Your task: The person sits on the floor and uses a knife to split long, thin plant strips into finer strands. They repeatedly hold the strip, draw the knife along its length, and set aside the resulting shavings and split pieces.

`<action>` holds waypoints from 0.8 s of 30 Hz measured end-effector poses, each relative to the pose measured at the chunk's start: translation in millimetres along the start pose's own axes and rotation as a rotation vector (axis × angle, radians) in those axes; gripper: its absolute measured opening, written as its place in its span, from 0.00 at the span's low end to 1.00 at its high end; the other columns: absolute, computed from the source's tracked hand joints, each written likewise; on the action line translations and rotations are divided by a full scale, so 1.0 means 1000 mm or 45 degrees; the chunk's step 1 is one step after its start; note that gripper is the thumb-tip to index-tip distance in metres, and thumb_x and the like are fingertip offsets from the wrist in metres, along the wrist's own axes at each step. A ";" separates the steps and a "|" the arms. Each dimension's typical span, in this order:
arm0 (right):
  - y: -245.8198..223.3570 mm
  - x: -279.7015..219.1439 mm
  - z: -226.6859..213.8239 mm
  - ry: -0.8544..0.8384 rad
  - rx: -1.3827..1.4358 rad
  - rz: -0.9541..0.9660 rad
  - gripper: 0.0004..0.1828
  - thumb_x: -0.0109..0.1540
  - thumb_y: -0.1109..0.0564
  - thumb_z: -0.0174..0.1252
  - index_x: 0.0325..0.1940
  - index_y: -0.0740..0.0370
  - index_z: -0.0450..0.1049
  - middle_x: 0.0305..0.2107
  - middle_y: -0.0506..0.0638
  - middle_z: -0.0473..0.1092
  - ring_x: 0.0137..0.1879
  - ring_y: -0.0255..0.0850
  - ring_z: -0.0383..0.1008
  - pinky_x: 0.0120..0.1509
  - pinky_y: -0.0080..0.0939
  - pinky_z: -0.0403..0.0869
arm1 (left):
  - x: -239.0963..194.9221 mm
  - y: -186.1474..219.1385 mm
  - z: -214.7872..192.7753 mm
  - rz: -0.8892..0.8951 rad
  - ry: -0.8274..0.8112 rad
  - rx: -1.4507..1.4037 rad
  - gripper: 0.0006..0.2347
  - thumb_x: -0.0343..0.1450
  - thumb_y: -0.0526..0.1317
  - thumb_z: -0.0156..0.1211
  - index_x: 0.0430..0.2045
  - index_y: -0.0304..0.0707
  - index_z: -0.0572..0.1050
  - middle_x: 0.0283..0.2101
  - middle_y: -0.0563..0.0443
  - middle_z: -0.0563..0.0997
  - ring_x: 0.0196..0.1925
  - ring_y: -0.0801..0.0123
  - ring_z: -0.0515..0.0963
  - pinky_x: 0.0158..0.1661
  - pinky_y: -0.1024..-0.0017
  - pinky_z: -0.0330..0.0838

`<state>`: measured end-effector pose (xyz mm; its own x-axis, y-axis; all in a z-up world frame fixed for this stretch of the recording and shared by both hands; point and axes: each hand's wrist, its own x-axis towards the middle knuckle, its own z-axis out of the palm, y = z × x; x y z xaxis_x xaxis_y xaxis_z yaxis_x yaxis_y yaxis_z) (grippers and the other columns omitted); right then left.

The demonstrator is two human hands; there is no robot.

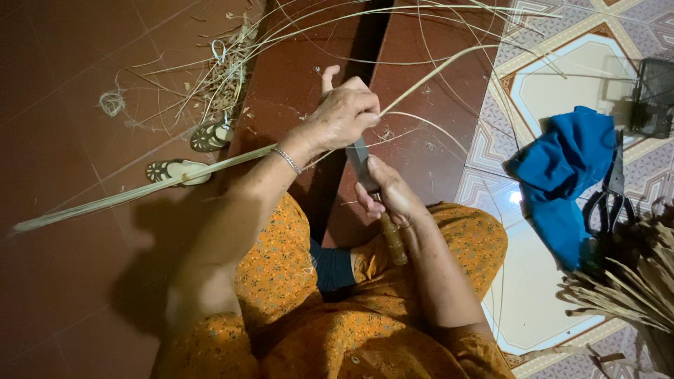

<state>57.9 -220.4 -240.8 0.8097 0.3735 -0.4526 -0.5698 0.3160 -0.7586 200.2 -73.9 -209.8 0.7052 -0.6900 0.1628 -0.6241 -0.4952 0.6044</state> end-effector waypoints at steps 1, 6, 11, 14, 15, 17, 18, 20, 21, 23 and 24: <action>-0.001 0.001 -0.001 0.007 -0.007 0.010 0.22 0.71 0.37 0.37 0.53 0.55 0.62 0.14 0.49 0.62 0.14 0.32 0.54 0.17 0.34 0.57 | 0.000 0.003 0.005 0.005 -0.004 0.029 0.07 0.69 0.38 0.62 0.19 0.49 0.79 0.29 0.61 0.77 0.46 0.71 0.76 0.68 0.39 0.29; -0.010 0.002 0.000 0.070 0.184 -0.050 0.23 0.73 0.38 0.37 0.47 0.60 0.64 0.12 0.49 0.60 0.14 0.32 0.52 0.17 0.33 0.56 | -0.003 0.016 0.019 0.160 0.014 0.096 0.06 0.67 0.37 0.66 0.17 0.48 0.80 0.25 0.63 0.78 0.48 0.70 0.76 0.69 0.37 0.28; -0.014 0.002 0.004 0.086 0.208 -0.105 0.21 0.73 0.40 0.37 0.48 0.59 0.64 0.13 0.48 0.59 0.14 0.32 0.52 0.17 0.33 0.55 | 0.001 0.020 0.028 0.260 0.054 0.067 0.05 0.64 0.38 0.67 0.16 0.47 0.80 0.27 0.58 0.78 0.51 0.70 0.75 0.68 0.38 0.29; -0.009 0.004 0.005 0.029 0.162 -0.119 0.20 0.71 0.40 0.35 0.48 0.57 0.63 0.11 0.48 0.58 0.13 0.32 0.51 0.17 0.33 0.55 | 0.005 0.013 0.030 0.237 0.129 0.171 0.09 0.70 0.37 0.64 0.17 0.49 0.80 0.28 0.62 0.79 0.50 0.71 0.75 0.70 0.37 0.31; -0.006 0.004 0.004 0.031 0.173 -0.088 0.21 0.72 0.39 0.35 0.46 0.57 0.62 0.11 0.48 0.59 0.13 0.32 0.51 0.17 0.33 0.56 | 0.004 0.008 0.029 0.194 0.136 0.124 0.08 0.70 0.37 0.64 0.18 0.48 0.80 0.29 0.61 0.79 0.50 0.71 0.75 0.69 0.38 0.32; -0.001 0.005 0.002 0.044 0.133 -0.044 0.23 0.72 0.38 0.34 0.42 0.59 0.61 0.12 0.48 0.59 0.14 0.32 0.52 0.17 0.34 0.56 | 0.002 -0.002 0.025 0.108 0.152 0.033 0.06 0.68 0.36 0.64 0.20 0.46 0.79 0.31 0.58 0.78 0.50 0.72 0.75 0.68 0.40 0.33; 0.001 0.006 0.002 0.054 0.084 -0.031 0.24 0.73 0.37 0.34 0.41 0.60 0.61 0.12 0.48 0.59 0.14 0.33 0.52 0.17 0.34 0.56 | 0.000 -0.006 0.023 0.092 0.171 0.004 0.05 0.68 0.36 0.64 0.19 0.45 0.79 0.30 0.59 0.78 0.50 0.71 0.75 0.68 0.40 0.33; 0.004 0.009 -0.002 0.041 -0.019 -0.014 0.27 0.73 0.36 0.33 0.39 0.61 0.61 0.12 0.48 0.59 0.14 0.33 0.53 0.18 0.35 0.57 | -0.003 -0.012 0.022 0.058 0.205 -0.057 0.05 0.67 0.36 0.63 0.19 0.44 0.78 0.29 0.60 0.79 0.51 0.70 0.75 0.67 0.41 0.33; 0.004 0.010 -0.004 0.018 -0.073 -0.011 0.28 0.74 0.36 0.32 0.38 0.61 0.61 0.12 0.48 0.60 0.14 0.33 0.54 0.18 0.35 0.57 | -0.005 -0.015 0.022 0.046 0.198 -0.043 0.06 0.68 0.36 0.63 0.19 0.43 0.78 0.29 0.60 0.79 0.51 0.70 0.75 0.67 0.42 0.34; 0.009 0.010 -0.006 0.005 -0.095 0.035 0.28 0.73 0.35 0.31 0.37 0.61 0.61 0.12 0.48 0.60 0.14 0.33 0.53 0.17 0.35 0.58 | -0.012 -0.017 0.024 0.019 0.178 -0.020 0.07 0.69 0.37 0.62 0.19 0.42 0.77 0.28 0.60 0.78 0.51 0.70 0.76 0.68 0.44 0.35; 0.009 0.010 -0.007 0.015 -0.071 0.066 0.27 0.72 0.36 0.32 0.38 0.60 0.61 0.12 0.48 0.59 0.14 0.33 0.53 0.17 0.36 0.59 | -0.012 -0.018 0.024 0.018 0.188 -0.009 0.07 0.69 0.37 0.62 0.19 0.42 0.77 0.28 0.60 0.78 0.51 0.70 0.76 0.69 0.44 0.36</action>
<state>62.5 -220.2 -255.7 0.7809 0.3781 -0.4973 -0.6029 0.2475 -0.7585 195.1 -69.4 -241.2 0.7384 -0.6115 0.2842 -0.6323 -0.4816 0.6068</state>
